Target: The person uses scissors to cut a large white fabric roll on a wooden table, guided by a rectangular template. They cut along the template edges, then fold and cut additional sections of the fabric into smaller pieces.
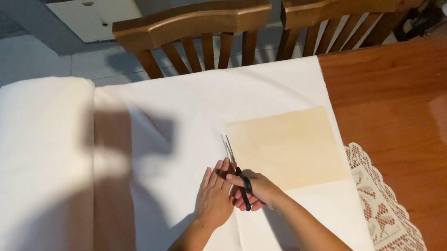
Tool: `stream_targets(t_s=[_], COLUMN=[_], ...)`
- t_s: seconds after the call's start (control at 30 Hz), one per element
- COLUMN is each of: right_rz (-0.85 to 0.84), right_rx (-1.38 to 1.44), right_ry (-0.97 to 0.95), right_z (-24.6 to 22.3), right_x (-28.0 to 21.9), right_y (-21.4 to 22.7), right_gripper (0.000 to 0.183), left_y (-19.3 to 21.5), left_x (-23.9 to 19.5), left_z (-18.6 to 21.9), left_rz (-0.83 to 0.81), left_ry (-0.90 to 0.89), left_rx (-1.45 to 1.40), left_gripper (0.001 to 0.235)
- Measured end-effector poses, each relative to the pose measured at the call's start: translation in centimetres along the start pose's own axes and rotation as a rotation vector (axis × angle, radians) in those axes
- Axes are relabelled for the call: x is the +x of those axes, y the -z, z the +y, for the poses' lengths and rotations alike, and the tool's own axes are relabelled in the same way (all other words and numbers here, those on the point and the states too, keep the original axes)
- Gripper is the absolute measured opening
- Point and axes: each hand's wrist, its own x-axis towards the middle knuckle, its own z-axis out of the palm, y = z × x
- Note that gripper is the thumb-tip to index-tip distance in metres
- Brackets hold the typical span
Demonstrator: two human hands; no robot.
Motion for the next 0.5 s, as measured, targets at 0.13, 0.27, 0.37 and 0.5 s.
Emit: stream_targets(t_s=[0.13, 0.27, 0.37, 0.5], right_rz=[-0.021, 0.082, 0.131, 0.096], right_rx=[0.008, 0.091, 0.157, 0.329], right_ry=[-0.025, -0.004, 0.032, 0.034], right_z=[0.4, -0.4, -1.0, -2.0], right_x=[1.0, 2.4, 4.2, 3.2], right_y=[-0.5, -1.4, -1.7, -2.1], right_gripper=[0.065, 0.058, 0.055, 0.049], left_y=[-1.3, -0.2, 1.3, 2.0], left_x=[-0.1, -0.1, 0.4, 0.4], left_z=[0.0, 0.5, 0.9, 1.2], left_rz=[-0.003, 0.053, -0.11, -0.14], left_ry=[-0.003, -0.006, 0.016, 0.026], left_rx=[0.124, 0.181, 0.044, -0.024], left_gripper=[0.084, 0.086, 0.067, 0.059])
